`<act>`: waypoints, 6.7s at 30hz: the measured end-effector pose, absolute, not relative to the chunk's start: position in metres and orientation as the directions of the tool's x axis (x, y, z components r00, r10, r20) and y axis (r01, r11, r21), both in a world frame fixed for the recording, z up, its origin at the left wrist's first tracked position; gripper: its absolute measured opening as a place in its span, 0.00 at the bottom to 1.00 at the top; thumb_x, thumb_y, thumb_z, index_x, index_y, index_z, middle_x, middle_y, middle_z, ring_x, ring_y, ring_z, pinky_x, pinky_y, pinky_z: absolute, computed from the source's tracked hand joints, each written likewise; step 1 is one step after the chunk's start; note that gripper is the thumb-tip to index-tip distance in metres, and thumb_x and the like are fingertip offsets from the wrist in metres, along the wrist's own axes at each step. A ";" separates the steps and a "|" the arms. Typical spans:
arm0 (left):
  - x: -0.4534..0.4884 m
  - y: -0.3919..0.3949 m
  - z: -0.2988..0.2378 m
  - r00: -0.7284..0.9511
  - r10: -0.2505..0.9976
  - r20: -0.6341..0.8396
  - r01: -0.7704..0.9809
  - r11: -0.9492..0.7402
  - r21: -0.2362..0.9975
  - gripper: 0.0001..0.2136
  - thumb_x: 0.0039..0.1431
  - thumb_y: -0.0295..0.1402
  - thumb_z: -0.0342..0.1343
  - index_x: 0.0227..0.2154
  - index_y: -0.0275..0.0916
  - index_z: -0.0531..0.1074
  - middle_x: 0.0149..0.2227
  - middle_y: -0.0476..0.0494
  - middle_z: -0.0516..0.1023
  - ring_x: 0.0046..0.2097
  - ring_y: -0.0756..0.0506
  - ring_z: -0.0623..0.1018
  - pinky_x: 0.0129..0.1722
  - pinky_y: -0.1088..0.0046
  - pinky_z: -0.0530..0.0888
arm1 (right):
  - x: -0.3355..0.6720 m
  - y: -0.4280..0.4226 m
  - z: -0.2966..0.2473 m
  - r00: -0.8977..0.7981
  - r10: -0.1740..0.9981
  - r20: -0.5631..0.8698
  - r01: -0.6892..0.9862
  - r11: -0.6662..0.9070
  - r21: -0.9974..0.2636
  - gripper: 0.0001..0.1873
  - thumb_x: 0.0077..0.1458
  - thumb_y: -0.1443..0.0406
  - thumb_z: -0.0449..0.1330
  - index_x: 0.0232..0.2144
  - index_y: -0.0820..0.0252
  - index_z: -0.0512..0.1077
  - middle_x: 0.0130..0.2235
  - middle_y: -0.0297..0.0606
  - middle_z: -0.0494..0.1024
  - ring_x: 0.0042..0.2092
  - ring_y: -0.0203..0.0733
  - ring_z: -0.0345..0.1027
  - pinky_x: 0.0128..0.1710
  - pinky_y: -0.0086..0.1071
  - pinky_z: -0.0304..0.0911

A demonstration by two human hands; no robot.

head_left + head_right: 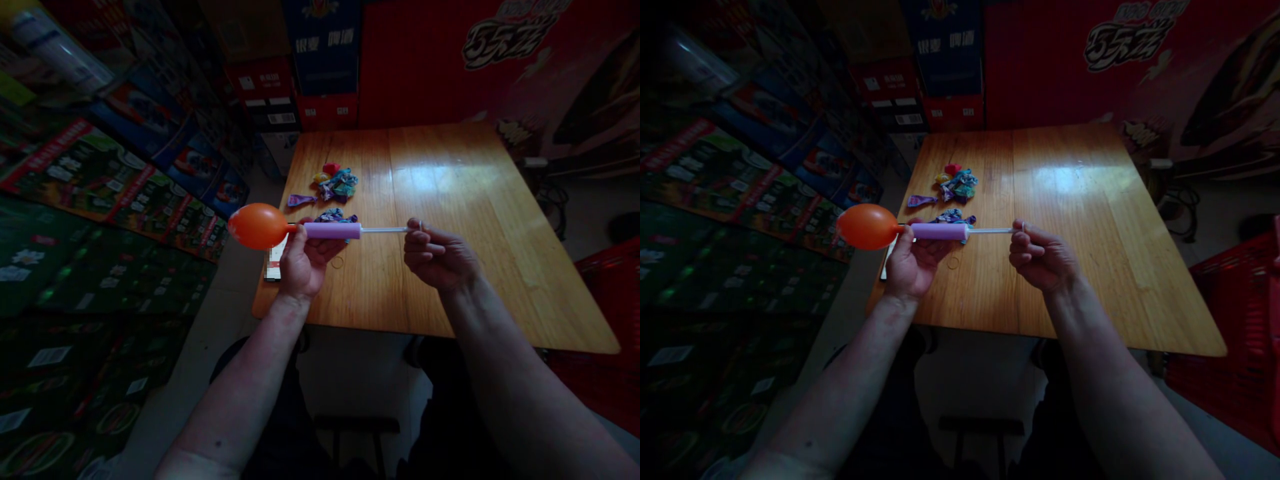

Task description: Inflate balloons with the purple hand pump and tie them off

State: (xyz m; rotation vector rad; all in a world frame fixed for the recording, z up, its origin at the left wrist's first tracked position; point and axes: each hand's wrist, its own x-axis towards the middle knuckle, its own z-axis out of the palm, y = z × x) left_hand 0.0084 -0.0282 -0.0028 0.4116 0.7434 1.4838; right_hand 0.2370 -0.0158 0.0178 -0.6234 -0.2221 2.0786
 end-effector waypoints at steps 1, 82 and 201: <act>0.009 -0.028 -0.004 -0.057 0.980 -0.190 -0.746 0.085 0.660 0.16 0.71 0.44 0.59 0.54 0.42 0.75 0.45 0.37 0.87 0.46 0.36 0.87 0.49 0.52 0.82 | 0.236 -0.016 0.017 -0.452 0.823 -0.344 -0.740 -0.562 -0.370 0.04 0.65 0.72 0.59 0.38 0.62 0.73 0.26 0.25 0.73 0.19 0.20 0.53 0.23 0.15 0.63; 0.008 -0.027 -0.003 -0.064 0.982 -0.178 -0.748 0.071 0.659 0.14 0.69 0.43 0.61 0.50 0.42 0.75 0.48 0.38 0.86 0.53 0.37 0.85 0.58 0.51 0.78 | 0.233 -0.021 0.024 -0.395 0.863 -0.316 -0.723 -0.504 -0.473 0.05 0.62 0.73 0.62 0.36 0.60 0.75 0.26 0.26 0.70 0.19 0.23 0.42 0.19 0.19 0.51; 0.027 -0.077 0.004 0.008 0.993 -0.119 -0.636 0.097 0.765 0.07 0.64 0.34 0.66 0.43 0.40 0.79 0.54 0.38 0.83 0.57 0.36 0.82 0.57 0.51 0.78 | 0.222 -0.065 0.009 -0.263 0.933 -0.247 -0.098 -0.280 -0.955 0.16 0.53 0.53 0.71 0.35 0.59 0.80 0.28 0.38 0.77 0.24 0.33 0.60 0.22 0.30 0.53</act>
